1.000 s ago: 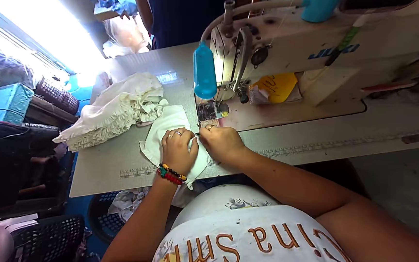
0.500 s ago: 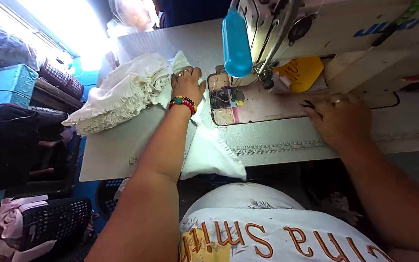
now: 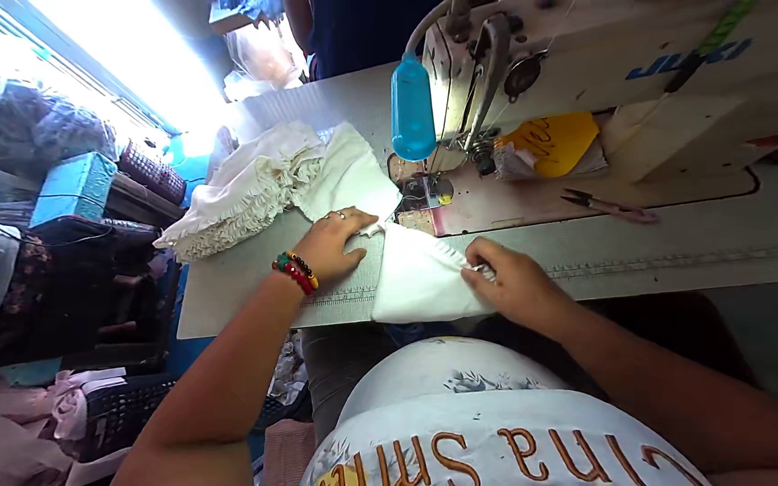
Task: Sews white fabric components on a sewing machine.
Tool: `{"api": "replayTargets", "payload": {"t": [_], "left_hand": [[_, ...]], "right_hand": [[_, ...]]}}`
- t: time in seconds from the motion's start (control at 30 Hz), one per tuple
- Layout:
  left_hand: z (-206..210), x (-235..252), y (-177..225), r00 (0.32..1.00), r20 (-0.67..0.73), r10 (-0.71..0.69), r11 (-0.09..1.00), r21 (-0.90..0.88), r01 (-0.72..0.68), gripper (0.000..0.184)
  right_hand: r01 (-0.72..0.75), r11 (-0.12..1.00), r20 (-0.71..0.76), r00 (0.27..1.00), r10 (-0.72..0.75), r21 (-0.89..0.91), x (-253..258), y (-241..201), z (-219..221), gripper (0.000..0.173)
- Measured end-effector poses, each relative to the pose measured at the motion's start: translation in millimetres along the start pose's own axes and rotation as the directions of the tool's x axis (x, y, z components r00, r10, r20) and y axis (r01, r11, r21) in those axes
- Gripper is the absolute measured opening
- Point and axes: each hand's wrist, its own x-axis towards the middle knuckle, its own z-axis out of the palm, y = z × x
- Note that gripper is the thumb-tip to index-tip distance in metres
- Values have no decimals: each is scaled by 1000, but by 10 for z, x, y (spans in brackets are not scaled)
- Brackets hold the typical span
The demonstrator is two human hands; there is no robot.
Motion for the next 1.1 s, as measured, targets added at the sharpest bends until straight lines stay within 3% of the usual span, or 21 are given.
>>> {"api": "replayTargets", "payload": {"t": [0.1,0.2,0.27,0.33,0.37,0.43,0.5,0.6,0.7,0.77,0.83,0.87,0.93,0.97,1.1], "left_hand": [[90,34,16,978,-208,-21,992,117,46,22],[89,158,95,943,-333,-27,971,216,104,23],[70,160,79,871,-481,101,946,317,65,25],[29,57,33,783,-569,250,904,427,21,25],[20,-31,-1,775,-560,293,892,452,-10,25],[68,-213,-123,834,-453,317,891,444,-97,25],[179,-359,-261,879,-346,327,889,429,-161,22],[206,-542,-322,917,-307,255,903,415,-112,24],[83,-643,-160,956,-289,53,937,345,52,28],[68,-634,115,917,-391,-77,985,112,130,29],[191,-545,494,875,-464,-139,972,-234,30,27],[274,-486,652,902,-418,-112,952,-304,-22,27],[396,-365,768,974,-224,-33,989,-148,0,40],[432,-323,747,988,-141,-61,998,-24,58,46],[346,-326,553,954,-167,-248,930,235,283,50]], "right_hand": [[53,998,-154,986,-59,-44,161,16,-329,19],[209,918,-336,884,-325,-338,86,-175,-616,25],[375,776,-253,796,-549,-506,-109,-281,-612,24],[559,627,-108,694,-712,-543,-303,-261,-373,20],[615,594,-46,673,-738,-518,-389,-207,-210,22],[687,609,13,668,-744,-395,-508,-26,70,24],[737,621,-17,641,-767,-267,-560,127,218,21],[655,683,-154,676,-721,-324,-498,151,162,21],[440,746,-108,823,-558,-500,-317,198,38,33],[385,781,-41,886,-462,-492,-269,301,30,43],[372,773,-33,892,-451,-513,-345,356,71,47],[372,764,-39,888,-459,-527,-406,352,88,47],[364,742,-70,873,-482,-563,-511,336,109,45],[357,737,-90,867,-490,-574,-558,331,116,43],[316,741,-137,867,-480,-592,-650,301,116,35]]}}
